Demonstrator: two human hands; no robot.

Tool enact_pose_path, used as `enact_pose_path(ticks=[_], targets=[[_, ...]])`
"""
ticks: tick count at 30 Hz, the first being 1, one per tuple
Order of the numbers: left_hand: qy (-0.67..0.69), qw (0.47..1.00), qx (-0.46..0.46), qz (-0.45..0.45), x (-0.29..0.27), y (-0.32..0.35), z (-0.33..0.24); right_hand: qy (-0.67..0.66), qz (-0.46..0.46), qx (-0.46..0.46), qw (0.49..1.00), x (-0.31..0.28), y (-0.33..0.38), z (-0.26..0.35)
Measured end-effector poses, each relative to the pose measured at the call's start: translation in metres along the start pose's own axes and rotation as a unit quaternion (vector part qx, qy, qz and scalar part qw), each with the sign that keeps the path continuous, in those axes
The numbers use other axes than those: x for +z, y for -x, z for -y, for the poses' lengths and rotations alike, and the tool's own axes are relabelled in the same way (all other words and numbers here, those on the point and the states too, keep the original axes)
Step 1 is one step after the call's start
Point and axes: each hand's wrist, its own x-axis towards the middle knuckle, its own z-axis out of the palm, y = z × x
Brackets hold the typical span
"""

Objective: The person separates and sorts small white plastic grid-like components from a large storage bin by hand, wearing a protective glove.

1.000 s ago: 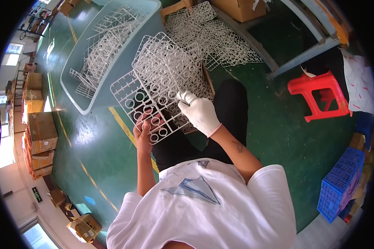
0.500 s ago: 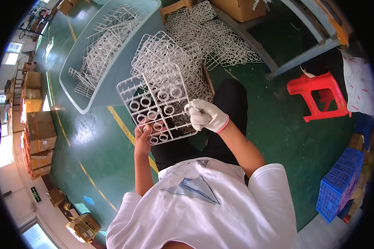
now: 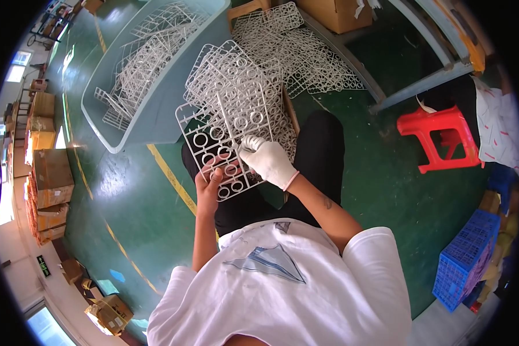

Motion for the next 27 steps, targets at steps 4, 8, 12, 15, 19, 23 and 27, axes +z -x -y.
enact_pose_path(ticks=[4, 8, 12, 15, 19, 23, 27], targets=[[0.041, 0.998, -0.005, 0.05, -0.018, -0.002, 0.01, -0.304, 0.136, 0.134, 0.933, -0.008, -0.005, -0.013], [-0.011, 0.999, 0.007, 0.05, -0.042, -0.002, 0.023, -0.596, 0.377, 0.135, 0.696, -0.035, 0.0, -0.019], [0.055, 0.997, -0.002, -0.056, -0.048, 0.0, 0.022, -0.387, 0.241, 0.126, 0.881, -0.041, 0.01, 0.001], [0.016, 0.999, -0.002, -0.046, -0.038, 0.002, 0.016, -0.302, 0.043, 0.101, 0.947, -0.031, -0.002, 0.017], [-0.018, 1.0, 0.011, -0.015, -0.014, 0.006, 0.008, -0.152, -0.017, 0.014, 0.988, -0.014, -0.009, 0.033], [-0.062, 0.998, 0.026, -0.001, -0.003, 0.009, 0.004, -0.005, -0.001, 0.006, 1.0, -0.009, -0.014, 0.033], [0.012, 0.999, 0.0, 0.035, -0.011, 0.011, 0.002, -0.258, 0.121, 0.14, 0.948, -0.029, -0.024, 0.032]])
